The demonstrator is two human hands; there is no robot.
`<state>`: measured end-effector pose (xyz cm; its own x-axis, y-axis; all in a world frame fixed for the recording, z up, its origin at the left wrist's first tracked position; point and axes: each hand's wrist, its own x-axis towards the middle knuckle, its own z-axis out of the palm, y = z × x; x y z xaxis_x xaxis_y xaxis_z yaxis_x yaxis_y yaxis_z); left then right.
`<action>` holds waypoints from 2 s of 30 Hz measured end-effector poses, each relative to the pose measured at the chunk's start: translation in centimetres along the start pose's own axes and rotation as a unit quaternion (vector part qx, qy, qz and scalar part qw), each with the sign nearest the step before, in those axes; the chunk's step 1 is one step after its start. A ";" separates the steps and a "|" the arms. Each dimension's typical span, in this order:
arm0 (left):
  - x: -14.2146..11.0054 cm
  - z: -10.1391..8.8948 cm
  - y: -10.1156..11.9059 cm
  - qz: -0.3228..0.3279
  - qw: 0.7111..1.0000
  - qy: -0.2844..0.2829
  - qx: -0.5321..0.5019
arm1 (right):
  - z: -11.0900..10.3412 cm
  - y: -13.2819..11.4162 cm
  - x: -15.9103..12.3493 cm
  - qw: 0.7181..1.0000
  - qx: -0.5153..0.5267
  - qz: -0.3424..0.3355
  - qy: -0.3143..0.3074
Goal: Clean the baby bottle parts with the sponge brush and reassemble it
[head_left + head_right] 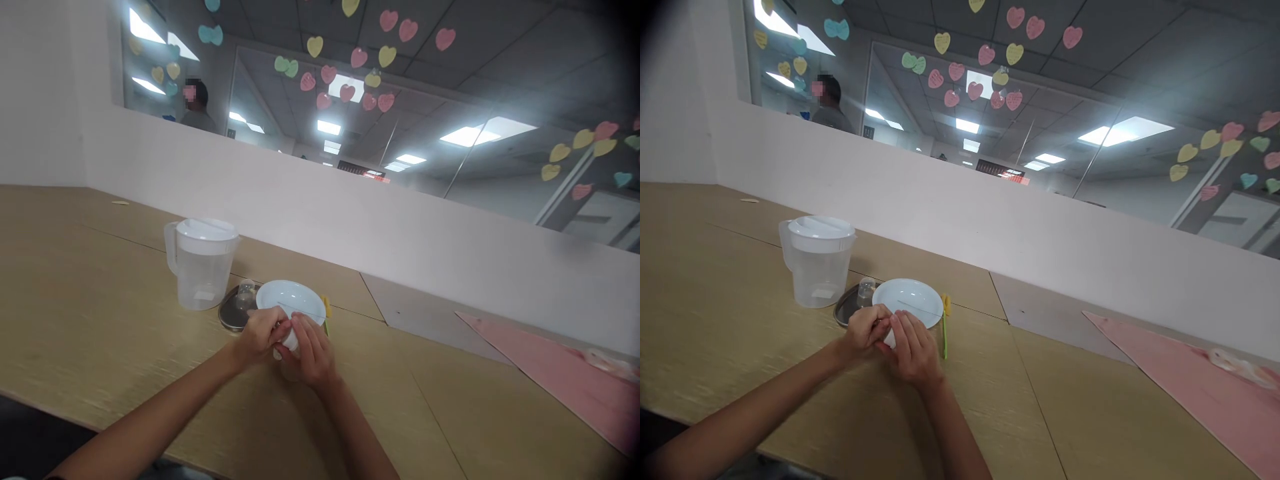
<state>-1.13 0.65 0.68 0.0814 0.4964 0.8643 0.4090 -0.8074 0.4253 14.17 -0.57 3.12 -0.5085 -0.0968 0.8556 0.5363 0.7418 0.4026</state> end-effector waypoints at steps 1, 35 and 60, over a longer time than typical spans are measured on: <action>0.1 0.1 0.3 -0.036 0.999 0.006 -0.016 | 0.1 0.0 -0.2 1.000 0.004 0.005 0.006; 2.2 -0.7 2.3 -0.100 0.991 0.067 -0.056 | 0.0 -0.7 0.6 0.991 0.031 0.039 0.123; 0.0 1.7 -0.3 0.027 0.978 -0.203 0.026 | 2.4 0.6 -4.0 0.878 0.215 0.396 0.163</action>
<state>0.29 1.46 0.06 0.4547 0.5478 0.7023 0.4394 -0.8238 0.3581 14.87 1.88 -0.85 0.1671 0.4300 0.8872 0.2950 0.8369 -0.4611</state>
